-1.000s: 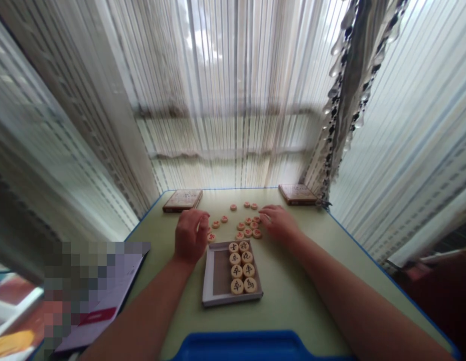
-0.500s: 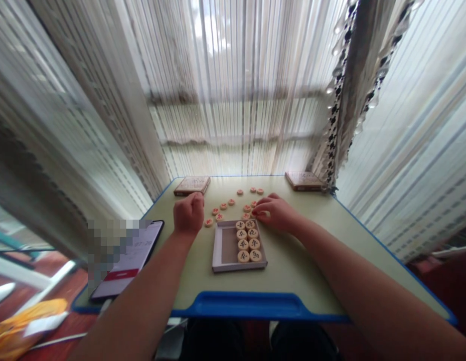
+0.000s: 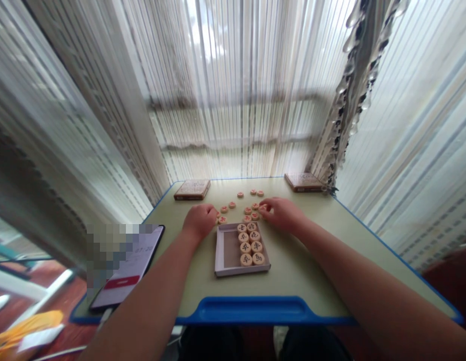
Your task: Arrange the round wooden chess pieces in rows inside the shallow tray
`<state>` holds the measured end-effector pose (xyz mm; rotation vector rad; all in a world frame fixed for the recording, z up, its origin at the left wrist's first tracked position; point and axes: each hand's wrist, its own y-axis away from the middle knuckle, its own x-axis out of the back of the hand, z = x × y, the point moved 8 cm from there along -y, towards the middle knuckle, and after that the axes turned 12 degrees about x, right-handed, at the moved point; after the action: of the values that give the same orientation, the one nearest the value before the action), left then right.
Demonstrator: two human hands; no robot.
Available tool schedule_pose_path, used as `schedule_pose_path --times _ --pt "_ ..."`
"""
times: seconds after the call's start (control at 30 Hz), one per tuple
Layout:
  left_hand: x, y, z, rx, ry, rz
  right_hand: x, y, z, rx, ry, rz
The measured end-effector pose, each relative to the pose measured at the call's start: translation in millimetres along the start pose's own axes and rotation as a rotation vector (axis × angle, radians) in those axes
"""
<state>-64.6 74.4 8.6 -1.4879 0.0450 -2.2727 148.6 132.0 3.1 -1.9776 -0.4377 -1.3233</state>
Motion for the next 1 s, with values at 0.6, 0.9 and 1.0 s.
schedule_pose_path --times 0.6,0.9,1.0 --pt "-14.9 -15.2 -10.0 0.021 -0.016 -0.013 -4.6 -1.1 -5.9 0.107 -0.035 -0.009" --pt "-5.4 -12.3 -8.5 0.052 -0.037 0.066 -0.3 -4.4 21.0 -0.064 0.077 0.063" --pt "-7.6 -10.3 -1.0 0.001 -0.018 0.020 -3.3 -4.2 25.2 -0.104 0.148 0.031"
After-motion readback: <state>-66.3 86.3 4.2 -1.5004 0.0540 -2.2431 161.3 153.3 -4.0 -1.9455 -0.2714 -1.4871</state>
